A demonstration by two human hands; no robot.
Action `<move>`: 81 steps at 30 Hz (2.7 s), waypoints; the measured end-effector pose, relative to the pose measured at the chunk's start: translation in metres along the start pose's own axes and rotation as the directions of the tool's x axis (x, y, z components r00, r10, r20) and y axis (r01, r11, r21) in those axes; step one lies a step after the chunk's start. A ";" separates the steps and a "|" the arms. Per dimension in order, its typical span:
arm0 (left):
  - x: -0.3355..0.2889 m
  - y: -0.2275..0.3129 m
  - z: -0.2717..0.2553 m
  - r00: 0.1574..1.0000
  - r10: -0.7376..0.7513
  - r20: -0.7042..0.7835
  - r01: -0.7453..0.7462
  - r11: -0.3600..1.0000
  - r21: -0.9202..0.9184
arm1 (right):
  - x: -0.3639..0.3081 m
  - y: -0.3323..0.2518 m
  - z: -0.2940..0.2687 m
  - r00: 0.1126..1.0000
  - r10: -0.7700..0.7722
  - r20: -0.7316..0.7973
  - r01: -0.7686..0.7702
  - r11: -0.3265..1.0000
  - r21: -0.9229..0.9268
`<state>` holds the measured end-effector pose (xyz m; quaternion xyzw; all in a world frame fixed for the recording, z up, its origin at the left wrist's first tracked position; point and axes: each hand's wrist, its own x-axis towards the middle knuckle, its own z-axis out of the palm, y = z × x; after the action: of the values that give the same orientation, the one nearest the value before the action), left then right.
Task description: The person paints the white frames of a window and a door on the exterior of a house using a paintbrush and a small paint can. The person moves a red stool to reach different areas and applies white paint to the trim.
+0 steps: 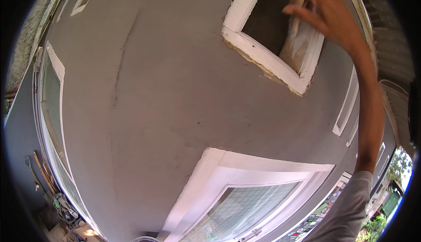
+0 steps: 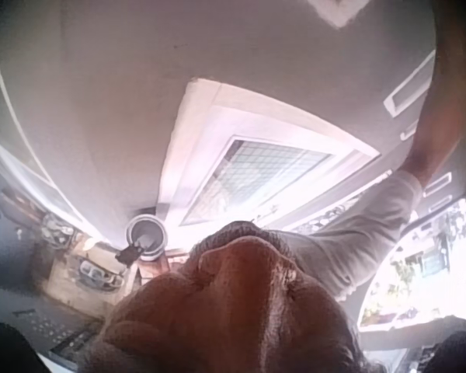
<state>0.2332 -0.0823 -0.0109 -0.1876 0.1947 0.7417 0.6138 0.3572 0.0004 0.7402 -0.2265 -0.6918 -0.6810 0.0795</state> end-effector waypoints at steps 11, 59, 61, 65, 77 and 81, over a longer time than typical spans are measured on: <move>-0.004 0.002 -0.003 1.000 0.015 -0.005 -0.015 1.000 0.007 | 0.000 -0.008 0.005 1.000 -0.004 -0.021 0.004 1.000 0.000; 0.015 0.009 0.022 0.994 0.080 0.076 -0.080 0.997 0.006 | -0.014 -0.034 -0.085 0.908 0.260 0.328 -0.416 0.641 0.645; 0.016 0.008 0.022 0.994 0.073 0.082 -0.073 0.997 0.006 | -0.014 -0.031 -0.083 0.899 0.278 0.338 -0.436 0.621 0.651; 0.017 0.011 0.023 0.989 0.119 0.083 -0.119 0.993 -0.012 | -0.017 -0.035 -0.039 0.968 0.164 0.192 -0.251 0.709 0.659; 0.014 0.016 0.020 0.990 0.115 0.076 -0.115 0.993 -0.001 | -0.016 -0.038 -0.048 0.947 0.157 0.280 -0.309 0.680 0.664; 0.015 0.017 0.020 0.990 0.123 0.073 -0.122 0.992 -0.010 | -0.023 -0.040 -0.043 0.931 0.218 0.293 -0.361 0.662 0.656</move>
<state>0.2135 -0.0622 -0.0008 -0.1498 0.1811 0.7849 0.5733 0.3520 -0.0455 0.6972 -0.3503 -0.8565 -0.3214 0.2009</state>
